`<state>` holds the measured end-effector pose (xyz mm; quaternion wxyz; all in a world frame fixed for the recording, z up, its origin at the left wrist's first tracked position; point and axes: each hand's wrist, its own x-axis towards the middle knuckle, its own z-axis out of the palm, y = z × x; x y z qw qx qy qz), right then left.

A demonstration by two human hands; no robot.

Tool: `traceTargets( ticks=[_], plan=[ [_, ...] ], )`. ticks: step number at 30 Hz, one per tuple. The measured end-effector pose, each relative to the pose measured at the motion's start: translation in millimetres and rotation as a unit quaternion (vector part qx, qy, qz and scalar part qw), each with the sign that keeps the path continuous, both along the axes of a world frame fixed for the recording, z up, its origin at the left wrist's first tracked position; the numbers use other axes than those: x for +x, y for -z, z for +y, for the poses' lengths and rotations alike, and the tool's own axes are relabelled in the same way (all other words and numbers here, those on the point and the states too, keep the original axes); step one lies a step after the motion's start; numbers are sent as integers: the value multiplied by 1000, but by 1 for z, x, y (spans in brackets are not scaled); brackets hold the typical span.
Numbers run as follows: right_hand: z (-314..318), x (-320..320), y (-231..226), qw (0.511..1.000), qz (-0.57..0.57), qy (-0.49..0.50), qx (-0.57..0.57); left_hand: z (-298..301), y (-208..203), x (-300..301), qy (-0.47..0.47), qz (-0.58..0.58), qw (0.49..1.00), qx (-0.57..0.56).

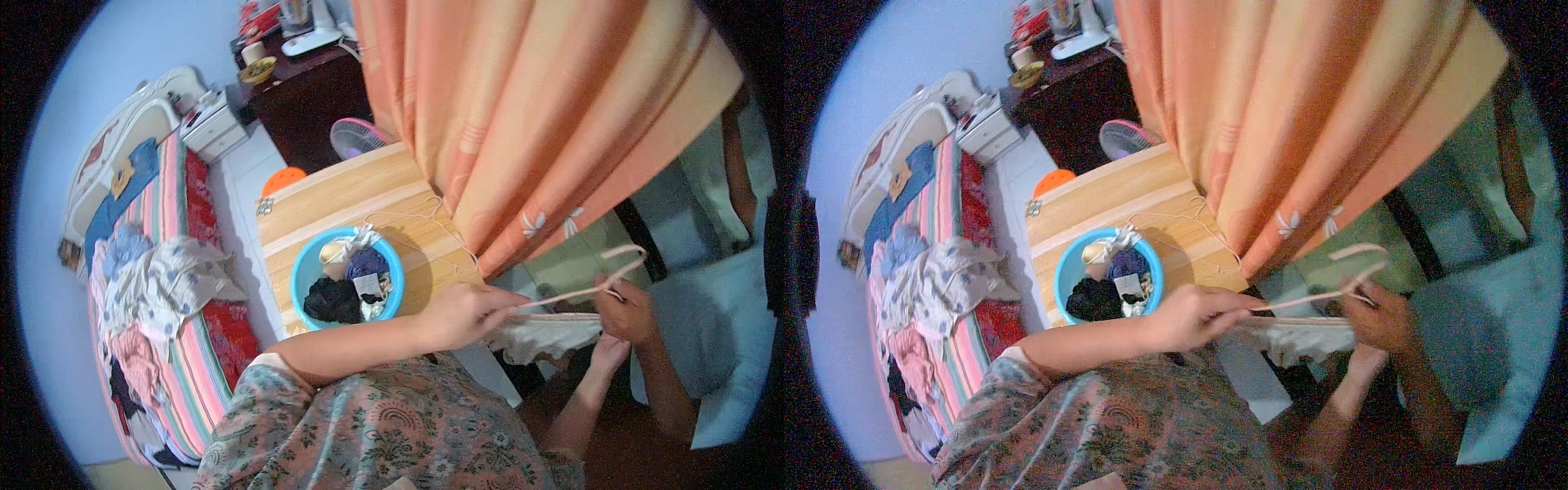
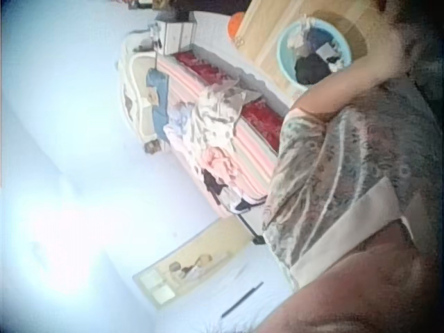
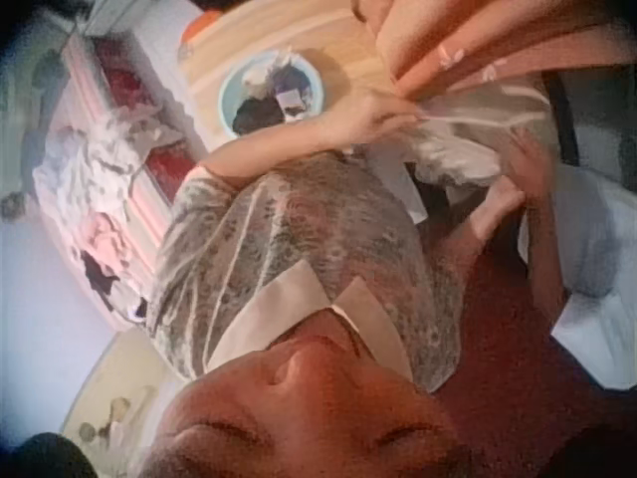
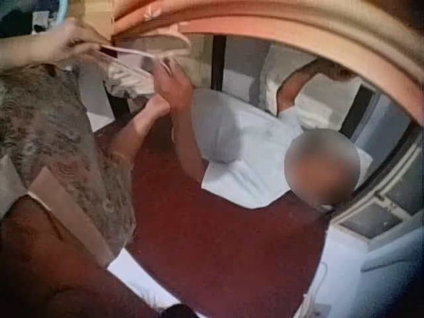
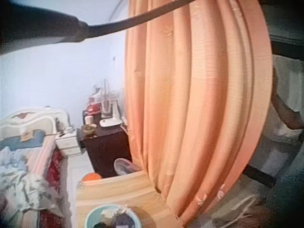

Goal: The person takes various garments, including a black shirt, white underwear, and a purple item, from a blue basin on a table. They place each item onto a hanger and hang it on a clothes rack in the room. A second person is visible in the background, also handling laundry.

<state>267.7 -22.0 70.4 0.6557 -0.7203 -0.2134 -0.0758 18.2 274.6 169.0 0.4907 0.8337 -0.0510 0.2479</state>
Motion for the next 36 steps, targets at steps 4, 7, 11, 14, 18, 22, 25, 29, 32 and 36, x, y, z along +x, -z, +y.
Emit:
traceTargets(
  ticks=[4,7,11,14,18,22,25,29,32,36],
  plan=[
    [-32,39,14,962,-177,108,-175,-13,12,26,44,-22,998,-43],
    [-51,52,13,981,-69,164,-76,-12,-1,31,-5,-59,998,-34],
    [-65,62,11,963,83,243,82,16,38,22,-136,-73,987,-35],
    [-56,52,27,918,204,310,139,62,157,-17,-288,39,956,-36],
    [-99,17,125,890,364,270,-45,128,317,-139,-471,362,804,25],
    [-67,-59,143,873,433,208,-83,163,321,-167,-433,410,785,167],
    [-48,-78,147,843,465,190,-192,164,326,-116,-367,463,794,143],
    [9,-93,130,846,447,67,-283,180,360,-73,-436,533,709,152],
    [34,-100,134,854,421,-22,-305,206,366,-74,-435,546,707,113],
    [77,-119,158,827,415,-106,-364,228,351,-113,-455,445,771,14]
  ],
)
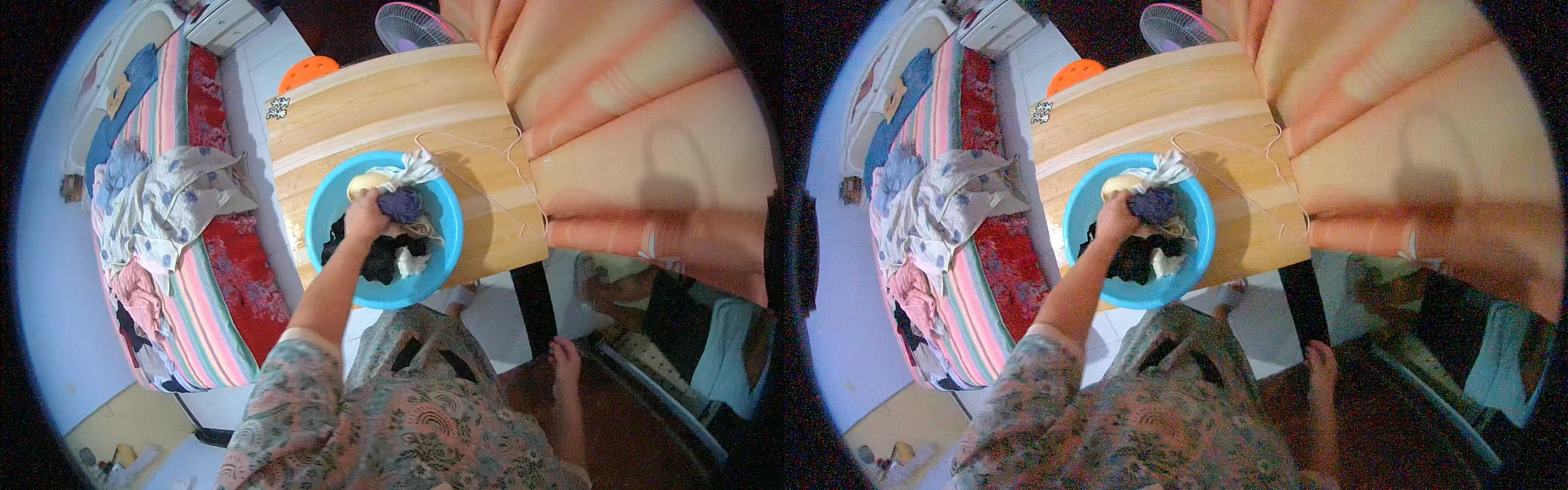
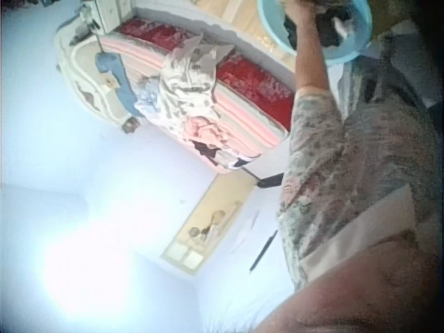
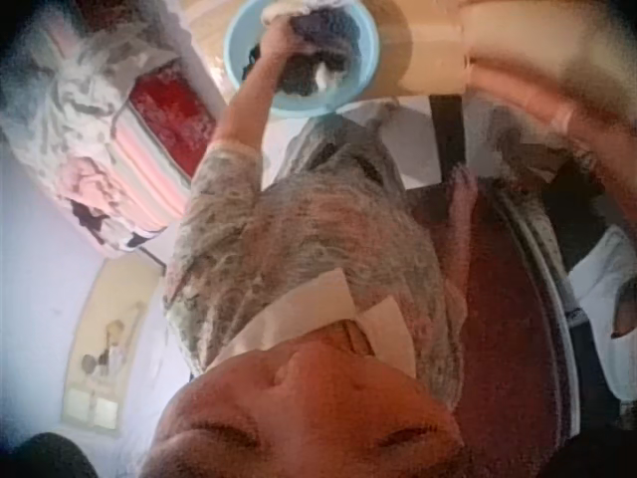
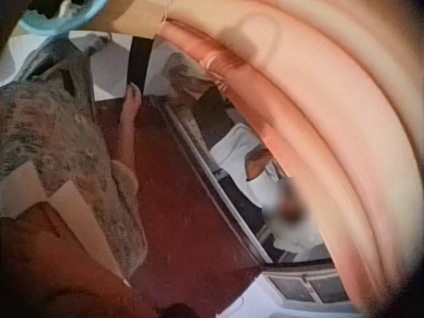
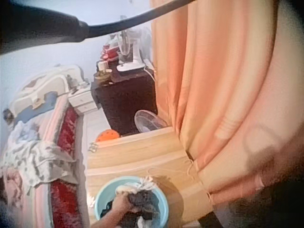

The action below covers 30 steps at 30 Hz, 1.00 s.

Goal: The person takes various garments, including a black shirt, white underwear, and a purple item, from a blue basin on a table. They place each item onto a hanger and hang it on a clothes rack in the room. A second person is visible in the background, also handling laundry.

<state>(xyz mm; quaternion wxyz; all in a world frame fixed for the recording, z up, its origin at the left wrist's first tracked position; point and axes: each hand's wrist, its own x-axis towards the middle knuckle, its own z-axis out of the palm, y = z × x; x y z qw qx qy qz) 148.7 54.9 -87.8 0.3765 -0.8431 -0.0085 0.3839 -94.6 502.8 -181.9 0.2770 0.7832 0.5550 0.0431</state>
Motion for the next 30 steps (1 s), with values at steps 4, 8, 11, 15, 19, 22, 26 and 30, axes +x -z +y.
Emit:
traceTargets(
  ticks=[4,8,11,15,19,22,26,30],
  plan=[
    [62,-32,40,968,-97,-229,35,1,-39,-58,-21,-93,994,51],
    [171,-89,38,880,-175,-425,122,7,-78,-93,-78,-136,987,-46],
    [234,-128,49,795,-215,-554,120,3,-103,-111,-117,-158,974,-114],
    [265,-166,126,681,-414,-604,5,-9,-143,-134,-119,-217,961,-124],
    [293,-171,140,720,-351,-597,-35,-12,-181,-153,-117,-374,906,-162],
    [302,-165,130,743,-267,-611,-48,-14,-199,-162,-131,-374,904,-159],
    [294,-143,116,859,-131,-493,38,-23,-204,-173,-97,-421,879,-202],
    [274,-118,98,941,202,-208,176,-18,-203,-161,32,-392,903,-176]
  ],
)
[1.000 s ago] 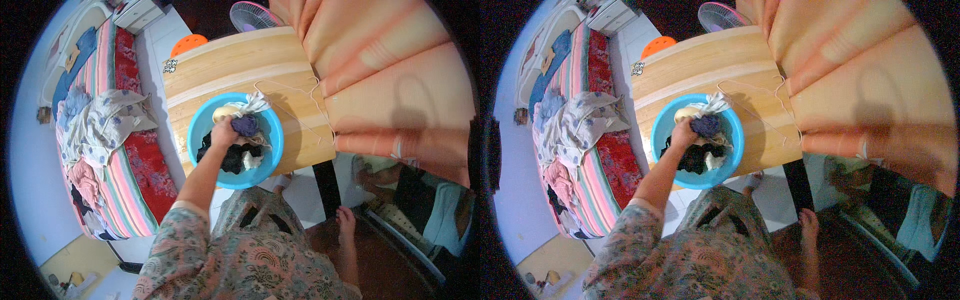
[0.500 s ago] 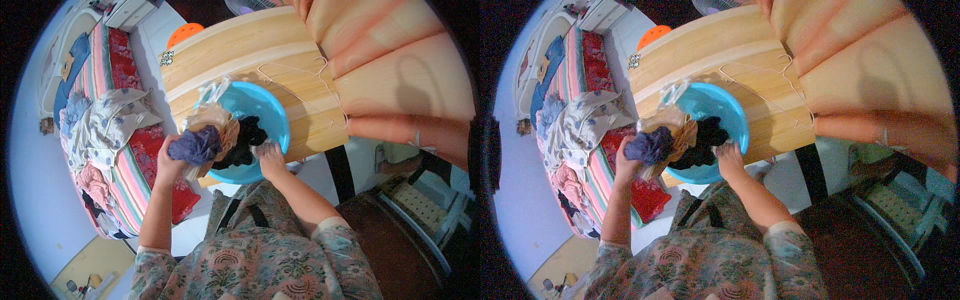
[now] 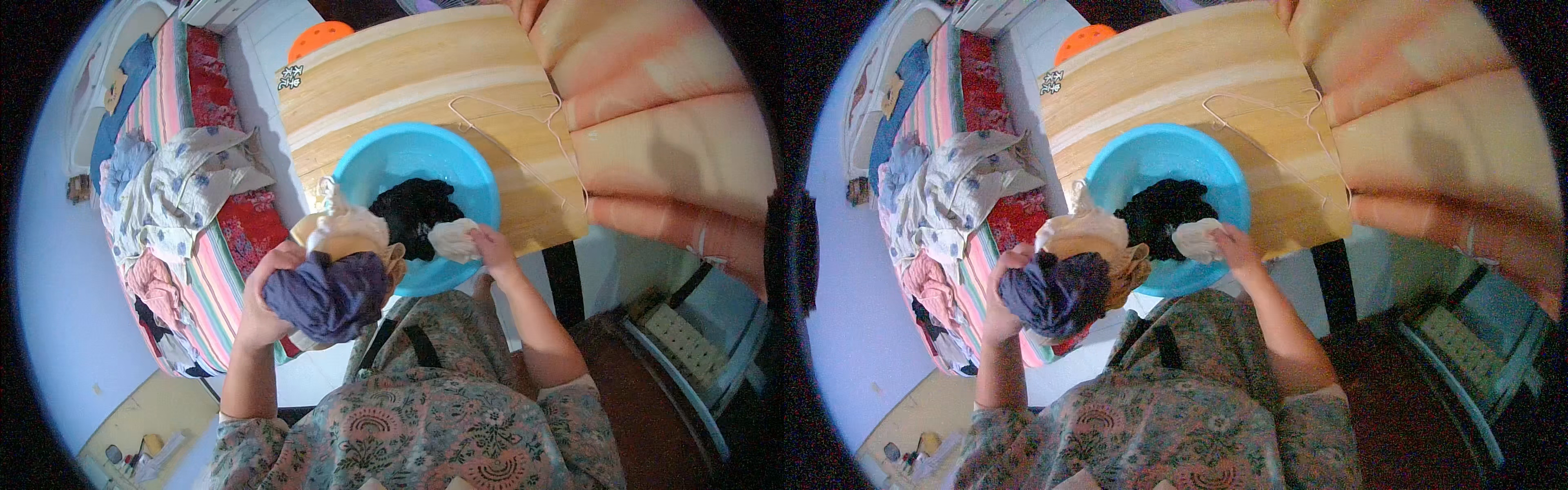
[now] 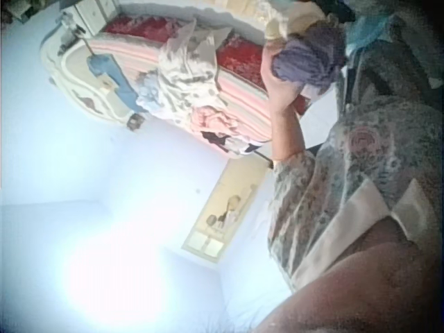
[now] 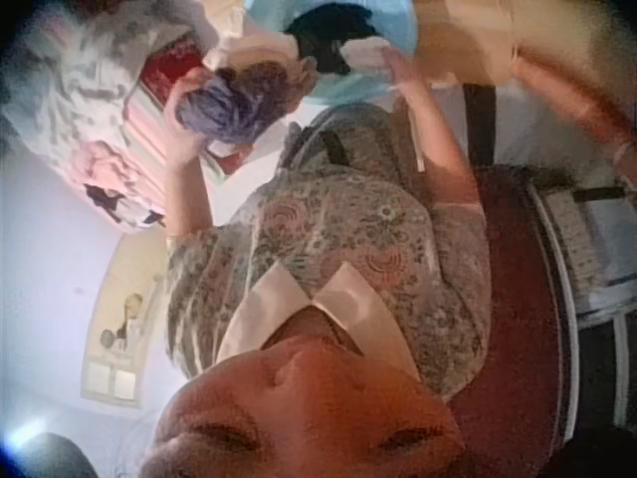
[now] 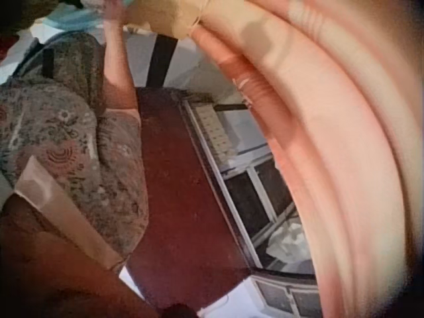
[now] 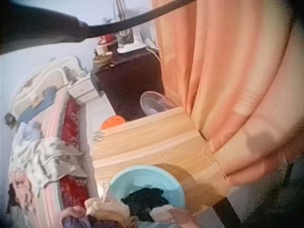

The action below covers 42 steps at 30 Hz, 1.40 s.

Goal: The person takes various garments, including a black shirt, white underwear, and a purple item, from a blue basin on a table. They place each item onto a hanger and hang it on a clothes rack in the room. A second person is visible in the background, also handling laundry.

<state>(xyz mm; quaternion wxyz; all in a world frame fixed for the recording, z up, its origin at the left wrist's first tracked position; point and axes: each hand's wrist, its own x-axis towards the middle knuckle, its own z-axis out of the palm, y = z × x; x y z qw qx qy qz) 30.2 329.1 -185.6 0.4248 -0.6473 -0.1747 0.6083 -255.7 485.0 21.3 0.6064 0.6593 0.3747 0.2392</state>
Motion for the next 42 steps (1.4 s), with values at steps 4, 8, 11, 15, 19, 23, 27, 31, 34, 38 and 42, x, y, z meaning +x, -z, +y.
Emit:
traceTargets(
  ticks=[4,8,11,15,19,23,27,31,34,38,42],
  plan=[
    [-7,10,-40,986,111,124,-7,10,3,29,68,-1,995,73],
    [-4,12,-63,970,140,188,68,9,55,47,97,82,989,80],
    [3,10,-90,955,176,216,99,-7,116,44,134,256,937,197],
    [15,5,-111,944,222,226,96,-31,94,78,143,141,965,169],
    [15,-13,-106,970,178,161,38,-48,93,102,85,0,988,-132],
    [11,-16,-78,986,32,161,41,-43,88,88,19,38,971,-235],
    [14,-19,-75,954,155,254,-23,-45,66,68,-59,19,976,-207],
    [15,-23,-62,934,210,290,11,-46,57,52,-110,-25,970,-218],
    [21,-32,-68,945,221,242,20,-51,49,53,-108,-116,946,-284],
    [18,-70,-89,972,224,64,29,-53,44,63,-10,-101,957,-271],
    [20,-86,-82,966,246,-47,68,-57,56,50,-7,-164,932,-324]
  ],
)
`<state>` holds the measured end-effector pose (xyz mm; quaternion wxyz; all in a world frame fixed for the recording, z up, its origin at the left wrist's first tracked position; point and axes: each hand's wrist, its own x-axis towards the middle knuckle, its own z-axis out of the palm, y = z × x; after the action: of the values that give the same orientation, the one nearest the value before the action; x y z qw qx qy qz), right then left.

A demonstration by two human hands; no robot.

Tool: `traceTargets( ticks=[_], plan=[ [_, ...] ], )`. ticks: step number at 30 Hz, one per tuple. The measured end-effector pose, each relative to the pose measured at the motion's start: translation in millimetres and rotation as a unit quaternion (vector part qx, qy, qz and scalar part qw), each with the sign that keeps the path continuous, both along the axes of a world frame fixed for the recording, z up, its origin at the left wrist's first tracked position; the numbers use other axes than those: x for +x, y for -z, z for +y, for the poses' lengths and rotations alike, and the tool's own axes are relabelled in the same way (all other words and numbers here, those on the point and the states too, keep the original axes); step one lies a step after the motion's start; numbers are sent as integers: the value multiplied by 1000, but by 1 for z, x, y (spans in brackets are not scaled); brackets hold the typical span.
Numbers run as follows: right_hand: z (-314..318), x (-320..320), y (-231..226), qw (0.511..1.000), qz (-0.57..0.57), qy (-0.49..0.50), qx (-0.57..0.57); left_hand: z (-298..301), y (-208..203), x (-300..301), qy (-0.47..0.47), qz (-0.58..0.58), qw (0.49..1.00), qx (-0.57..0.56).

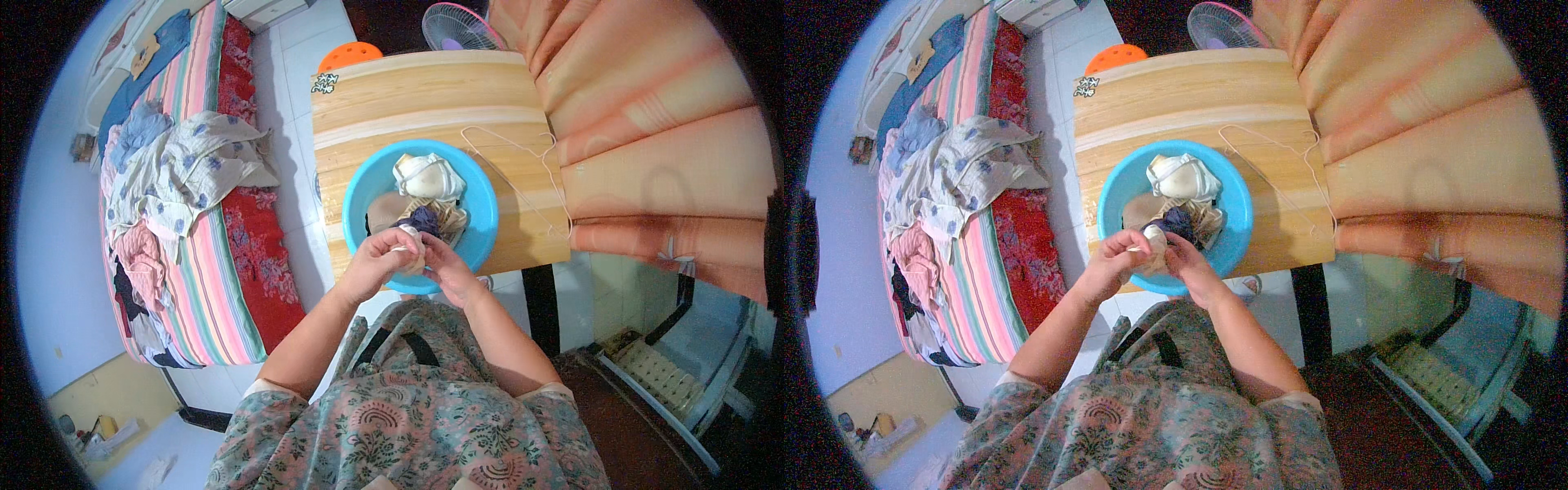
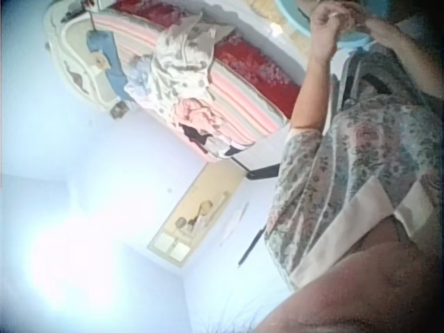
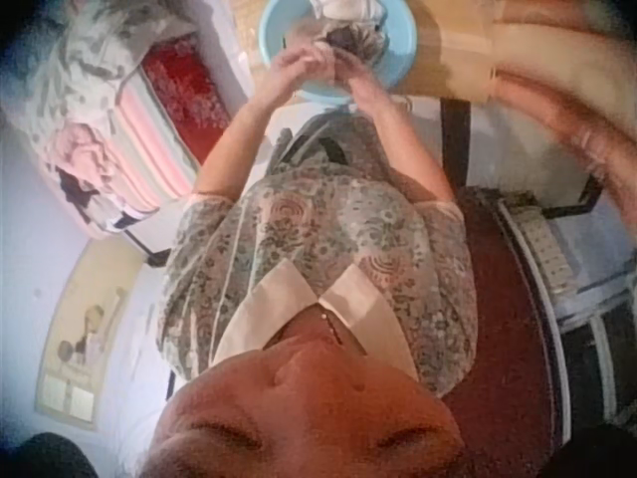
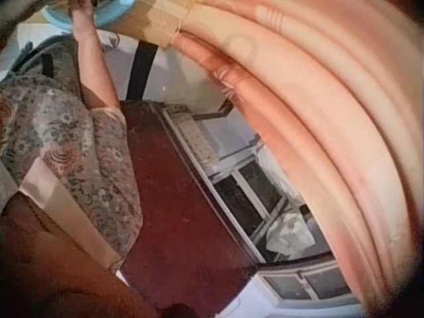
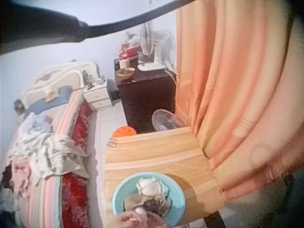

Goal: The person takes various garments, including a black shirt, white underwear, and a purple item, from a blue basin on a table. They place each item onto a hanger and hang it on a clothes rack in the room. A second person is visible in the background, also handling laundry.

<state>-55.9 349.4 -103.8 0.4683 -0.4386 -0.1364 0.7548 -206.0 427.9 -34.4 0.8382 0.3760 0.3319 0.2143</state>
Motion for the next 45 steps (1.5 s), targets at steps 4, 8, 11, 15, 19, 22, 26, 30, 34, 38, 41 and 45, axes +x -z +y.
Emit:
traceTargets(
  ticks=[4,8,11,15,19,22,26,30,34,38,41,45],
  plan=[
    [-10,11,-4,997,39,-47,-52,-3,-4,-15,-28,-31,998,-44],
    [-22,10,28,996,11,40,-84,0,-6,-22,-104,-19,994,-28],
    [-28,36,35,975,47,190,-110,18,-6,-37,-202,35,979,-2],
    [-24,52,19,950,4,302,-84,32,28,-63,-224,164,959,49],
    [-7,42,-19,938,98,333,-25,30,66,-59,-157,270,921,232],
    [4,15,-52,945,147,290,-21,9,75,-45,-121,185,975,14],
    [-7,-15,-55,978,151,143,-18,-19,71,6,-79,-108,948,-288],
    [-24,2,-48,974,52,222,5,-23,78,34,-176,-16,957,-228],
    [-26,18,-18,950,-175,256,-27,-20,33,37,-144,-72,946,-280],
    [-12,4,-9,934,147,327,-21,-35,24,46,-90,-103,914,-381],
    [8,11,-15,932,197,305,14,-35,22,41,-126,-82,928,-341],
    [19,5,-32,960,-16,274,52,-26,27,30,-72,-101,913,-390]
  ],
)
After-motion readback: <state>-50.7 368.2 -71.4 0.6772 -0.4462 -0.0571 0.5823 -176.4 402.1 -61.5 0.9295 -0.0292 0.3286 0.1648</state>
